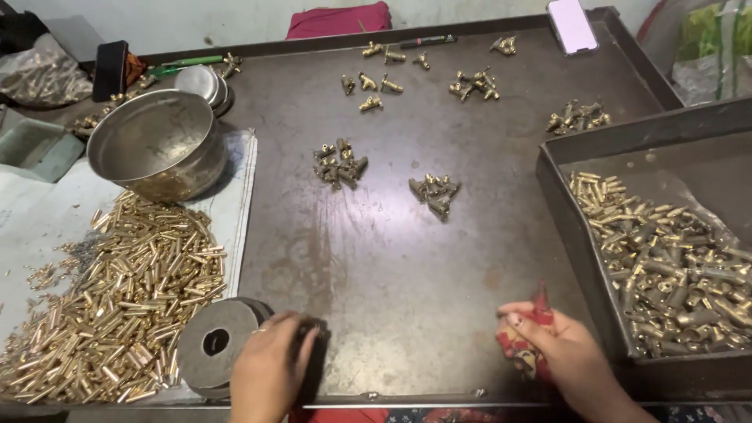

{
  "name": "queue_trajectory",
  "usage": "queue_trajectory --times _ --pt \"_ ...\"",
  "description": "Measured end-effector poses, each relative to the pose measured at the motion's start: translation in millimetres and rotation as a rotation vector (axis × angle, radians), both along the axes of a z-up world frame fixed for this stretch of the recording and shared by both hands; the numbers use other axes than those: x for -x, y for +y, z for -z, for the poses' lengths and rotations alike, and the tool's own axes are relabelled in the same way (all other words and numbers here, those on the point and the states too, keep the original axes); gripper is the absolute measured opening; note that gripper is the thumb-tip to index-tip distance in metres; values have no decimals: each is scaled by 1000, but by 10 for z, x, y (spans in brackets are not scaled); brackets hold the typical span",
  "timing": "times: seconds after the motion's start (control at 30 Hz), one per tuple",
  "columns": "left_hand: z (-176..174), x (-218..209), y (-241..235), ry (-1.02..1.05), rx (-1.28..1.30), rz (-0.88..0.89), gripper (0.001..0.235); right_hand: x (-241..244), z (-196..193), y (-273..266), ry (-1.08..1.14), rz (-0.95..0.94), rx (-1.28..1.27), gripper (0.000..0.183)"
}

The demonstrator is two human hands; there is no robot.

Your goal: Polishing and inspecting small brass valve components at a workbench using a cloth and a small tool.

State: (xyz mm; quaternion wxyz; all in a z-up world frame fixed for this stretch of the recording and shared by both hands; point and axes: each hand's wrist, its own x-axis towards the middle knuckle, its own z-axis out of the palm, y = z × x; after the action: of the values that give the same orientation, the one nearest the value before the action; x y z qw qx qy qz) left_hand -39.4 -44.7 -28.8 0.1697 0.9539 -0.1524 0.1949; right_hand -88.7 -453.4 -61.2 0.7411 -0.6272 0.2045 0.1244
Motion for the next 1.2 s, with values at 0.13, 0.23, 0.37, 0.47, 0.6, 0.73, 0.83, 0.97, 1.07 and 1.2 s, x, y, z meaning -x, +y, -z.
queue_trajectory --times 0.13,0.23,0.37,0.47,0.6,0.73,0.83,0.97,1.07,1.2 --pt "-230 39 -78 -150 208 -83 24 8 -89 81 -4 80 -53 34" --pt "-197 22 -32 -102 103 -59 25 29 55 77 8 18 29 33" --pt "-236 56 -8 2 258 -102 22 69 129 68 -13 -60 47 31" --pt "-254 51 24 -30 303 -97 23 16 103 102 -32 -81 59 29" --pt "-297 83 73 -39 323 -104 25 16 92 118 -51 -101 0 30" --pt "-394 112 152 -41 326 -142 26 9 40 171 5 -80 15 30" --pt "-498 136 178 -77 355 -123 27 -2 68 157 -36 -106 18 30" --pt "-499 164 247 -140 384 -191 27 -41 110 87 21 -106 58 30" --pt "-312 128 335 -59 284 -219 27 -87 -7 -170 -69 -15 91 27" --pt "-136 81 411 -41 210 -130 29 -279 -712 -486 -168 52 173 25"
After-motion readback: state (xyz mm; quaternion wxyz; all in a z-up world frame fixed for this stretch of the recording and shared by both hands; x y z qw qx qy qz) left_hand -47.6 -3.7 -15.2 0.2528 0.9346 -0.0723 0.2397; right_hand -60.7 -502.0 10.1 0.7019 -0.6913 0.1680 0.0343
